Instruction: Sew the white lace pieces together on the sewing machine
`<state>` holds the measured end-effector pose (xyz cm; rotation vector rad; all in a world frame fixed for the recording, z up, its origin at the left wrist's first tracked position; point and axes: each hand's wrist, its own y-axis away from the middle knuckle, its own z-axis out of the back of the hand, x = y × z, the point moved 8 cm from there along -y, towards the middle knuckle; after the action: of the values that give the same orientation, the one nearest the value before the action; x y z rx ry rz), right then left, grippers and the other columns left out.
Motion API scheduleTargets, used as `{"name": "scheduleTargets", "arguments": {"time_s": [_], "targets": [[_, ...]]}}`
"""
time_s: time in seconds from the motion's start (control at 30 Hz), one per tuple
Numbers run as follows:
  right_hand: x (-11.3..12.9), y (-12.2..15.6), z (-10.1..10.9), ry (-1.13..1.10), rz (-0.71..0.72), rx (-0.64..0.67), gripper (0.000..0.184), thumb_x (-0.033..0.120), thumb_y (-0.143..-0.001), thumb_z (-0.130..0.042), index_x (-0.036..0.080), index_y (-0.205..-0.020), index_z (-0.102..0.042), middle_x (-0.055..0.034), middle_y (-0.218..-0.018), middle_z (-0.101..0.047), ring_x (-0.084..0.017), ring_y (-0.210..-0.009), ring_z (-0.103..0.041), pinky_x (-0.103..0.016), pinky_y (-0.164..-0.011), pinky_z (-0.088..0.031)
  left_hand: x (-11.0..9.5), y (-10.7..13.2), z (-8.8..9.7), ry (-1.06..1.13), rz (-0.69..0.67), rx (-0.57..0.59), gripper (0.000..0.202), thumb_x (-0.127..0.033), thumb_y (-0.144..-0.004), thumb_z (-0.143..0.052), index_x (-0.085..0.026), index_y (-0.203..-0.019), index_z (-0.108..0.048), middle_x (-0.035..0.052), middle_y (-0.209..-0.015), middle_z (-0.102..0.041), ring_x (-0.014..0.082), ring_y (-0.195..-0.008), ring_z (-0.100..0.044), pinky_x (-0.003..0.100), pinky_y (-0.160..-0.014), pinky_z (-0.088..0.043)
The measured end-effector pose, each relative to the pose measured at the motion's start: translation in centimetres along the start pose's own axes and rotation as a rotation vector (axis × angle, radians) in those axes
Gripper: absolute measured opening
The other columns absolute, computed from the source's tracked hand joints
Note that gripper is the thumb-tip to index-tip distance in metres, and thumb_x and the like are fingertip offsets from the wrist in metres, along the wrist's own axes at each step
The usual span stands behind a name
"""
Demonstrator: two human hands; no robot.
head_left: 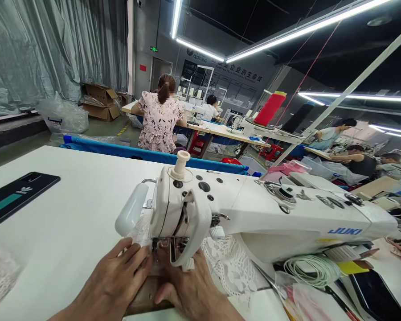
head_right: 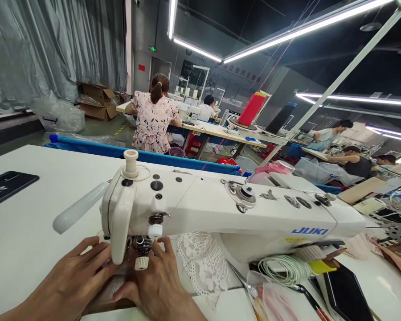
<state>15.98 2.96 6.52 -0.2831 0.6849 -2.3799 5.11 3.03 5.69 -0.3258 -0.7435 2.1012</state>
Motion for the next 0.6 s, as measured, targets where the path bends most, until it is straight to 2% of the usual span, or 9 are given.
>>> {"name": "scheduleTargets", "arguments": {"time_s": [0.17, 0.33, 0.47, 0.6], "targets": [[-0.1, 0.1, 1.0, 0.038, -0.03, -0.085, 0.043, 0.058, -0.091, -0.046, 0.029, -0.119, -0.06, -0.0035, -0.103, -0.069, -0.022, -0.1, -0.059, -0.039, -0.095, -0.041, 0.3, -0.5, 0.2, -0.053, 0.009, -0.004, 0.02, -0.003, -0.077, -0.047, -0.018, -0.079, -0.06, 0.0045, -0.088, -0.061, 0.0181, -0.084, -0.055, 0.038, -0.096, -0.031], [-0.1, 0.3, 0.7, 0.042, 0.009, -0.096, 0.05, 0.058, -0.09, -0.047, 0.024, -0.125, -0.055, -0.0062, -0.105, -0.068, -0.023, -0.096, -0.058, -0.041, -0.095, -0.041, 0.0, -0.1, 0.1, -0.064, 0.005, -0.001, 0.023, -0.003, -0.077, -0.046, -0.017, -0.08, -0.063, 0.0062, -0.091, -0.064, 0.0188, -0.086, -0.057, 0.038, -0.095, -0.033], [0.8, 0.3, 0.9, -0.033, 0.104, -0.126, 0.058, 0.063, -0.09, -0.04, 0.015, -0.119, -0.057, -0.0104, -0.108, -0.067, -0.024, -0.104, -0.057, -0.042, -0.096, -0.04, -0.6, 0.8, 0.5, -0.098, 0.009, -0.006, 0.031, -0.004, -0.084, -0.04, -0.016, -0.089, -0.068, 0.0085, -0.096, -0.069, 0.0209, -0.093, -0.058, 0.039, -0.097, -0.032], [1.4, 0.3, 0.9, -0.122, 0.11, -0.084, 0.061, 0.063, -0.092, -0.027, 0.015, -0.109, -0.06, -0.0087, -0.095, -0.07, -0.021, -0.097, -0.06, -0.04, -0.094, -0.042, -1.0, 1.5, 1.0, -0.193, 0.045, 0.0, 0.051, -0.001, -0.091, -0.024, -0.015, -0.085, -0.072, 0.0093, -0.088, -0.072, 0.0214, -0.088, -0.058, 0.039, -0.097, -0.032]]}}
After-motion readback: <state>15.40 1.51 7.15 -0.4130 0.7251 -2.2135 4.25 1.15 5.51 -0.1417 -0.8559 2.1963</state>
